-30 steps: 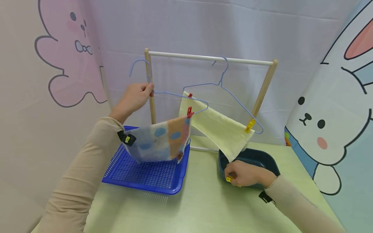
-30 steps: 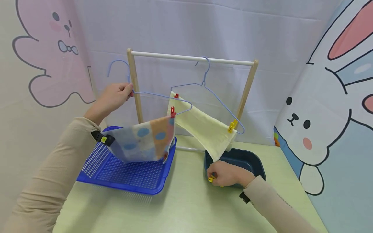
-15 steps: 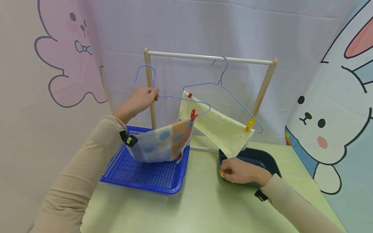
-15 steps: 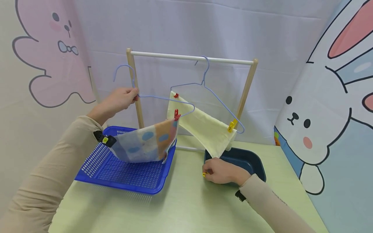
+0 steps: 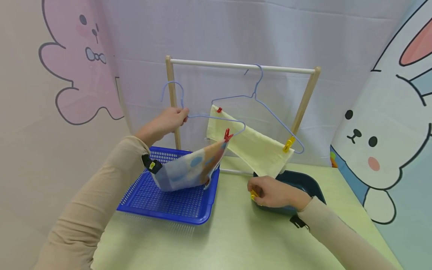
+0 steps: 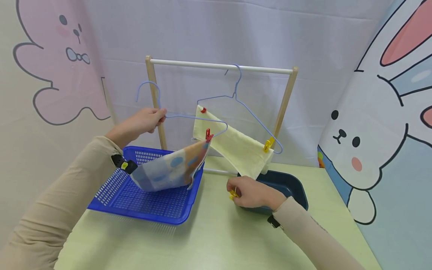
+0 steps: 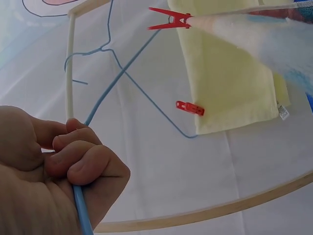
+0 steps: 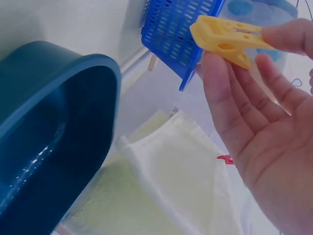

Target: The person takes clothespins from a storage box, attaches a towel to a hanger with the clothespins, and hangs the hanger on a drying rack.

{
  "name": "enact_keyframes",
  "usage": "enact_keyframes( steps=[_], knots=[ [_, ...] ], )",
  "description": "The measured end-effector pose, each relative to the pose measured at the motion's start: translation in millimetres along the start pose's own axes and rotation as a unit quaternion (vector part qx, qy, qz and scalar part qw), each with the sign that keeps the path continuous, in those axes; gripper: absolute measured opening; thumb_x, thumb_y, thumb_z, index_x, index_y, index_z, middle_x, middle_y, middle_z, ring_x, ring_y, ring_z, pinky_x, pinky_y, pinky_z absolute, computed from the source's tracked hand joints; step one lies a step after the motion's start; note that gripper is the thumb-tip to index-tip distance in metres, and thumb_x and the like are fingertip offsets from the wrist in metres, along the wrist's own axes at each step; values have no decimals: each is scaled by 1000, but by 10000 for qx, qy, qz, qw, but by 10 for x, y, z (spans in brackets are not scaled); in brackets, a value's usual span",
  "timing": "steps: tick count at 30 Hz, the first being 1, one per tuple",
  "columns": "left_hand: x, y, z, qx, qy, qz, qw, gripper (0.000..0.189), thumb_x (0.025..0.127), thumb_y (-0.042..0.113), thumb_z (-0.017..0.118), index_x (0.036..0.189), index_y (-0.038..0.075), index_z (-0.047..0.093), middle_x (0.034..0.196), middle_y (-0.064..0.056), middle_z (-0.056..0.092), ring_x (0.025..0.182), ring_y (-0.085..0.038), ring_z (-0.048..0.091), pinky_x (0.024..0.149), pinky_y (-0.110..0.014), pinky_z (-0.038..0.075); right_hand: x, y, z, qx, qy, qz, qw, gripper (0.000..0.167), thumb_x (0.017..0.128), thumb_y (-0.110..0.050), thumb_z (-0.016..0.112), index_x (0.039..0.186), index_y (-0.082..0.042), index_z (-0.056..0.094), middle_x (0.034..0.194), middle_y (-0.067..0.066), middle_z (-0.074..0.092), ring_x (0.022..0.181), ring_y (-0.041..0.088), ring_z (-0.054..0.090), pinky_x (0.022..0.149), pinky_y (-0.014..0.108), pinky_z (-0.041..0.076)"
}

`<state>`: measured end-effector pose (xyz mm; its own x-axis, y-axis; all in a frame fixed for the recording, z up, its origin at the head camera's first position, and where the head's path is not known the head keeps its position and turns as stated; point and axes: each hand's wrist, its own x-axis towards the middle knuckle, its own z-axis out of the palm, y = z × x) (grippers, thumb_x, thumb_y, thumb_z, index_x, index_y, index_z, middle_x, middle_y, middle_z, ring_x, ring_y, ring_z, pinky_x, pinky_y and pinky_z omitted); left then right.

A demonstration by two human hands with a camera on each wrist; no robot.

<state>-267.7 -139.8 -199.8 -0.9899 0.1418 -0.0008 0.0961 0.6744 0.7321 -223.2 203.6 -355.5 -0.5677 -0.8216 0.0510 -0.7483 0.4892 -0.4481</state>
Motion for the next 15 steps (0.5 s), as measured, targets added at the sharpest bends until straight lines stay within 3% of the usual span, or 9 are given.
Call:
enact_keyframes(
  steps=[5, 11, 15],
  knots=[
    [1, 2, 45, -89, -78, -96, 9999, 40, 103, 34, 29, 83, 7, 49, 74, -3, 42, 57, -14, 33, 65, -31, 34, 49, -48, -28, -167, 128, 32, 9998, 32, 86, -7, 63, 116, -8, 55, 82, -9, 53, 69, 6, 50, 65, 24, 47],
    [-7, 21, 105, -207, -232, -230, 9993, 40, 103, 33, 28, 80, 7, 47, 71, -3, 39, 54, -14, 31, 65, -31, 33, 93, -95, -47, -303, 325, -228, 9988, 27, 85, -5, 61, 113, -4, 62, 90, -5, 55, 76, 7, 56, 68, 28, 51],
    [-12, 20, 151, -284, -260, -206, 9990, 39, 103, 32, 29, 79, 7, 48, 70, -2, 39, 54, -13, 31, 63, -31, 33, 131, -145, -67, -263, 357, -120, 9989, 29, 86, -6, 60, 115, -6, 62, 96, -2, 58, 81, 11, 58, 72, 31, 52]
  ],
)
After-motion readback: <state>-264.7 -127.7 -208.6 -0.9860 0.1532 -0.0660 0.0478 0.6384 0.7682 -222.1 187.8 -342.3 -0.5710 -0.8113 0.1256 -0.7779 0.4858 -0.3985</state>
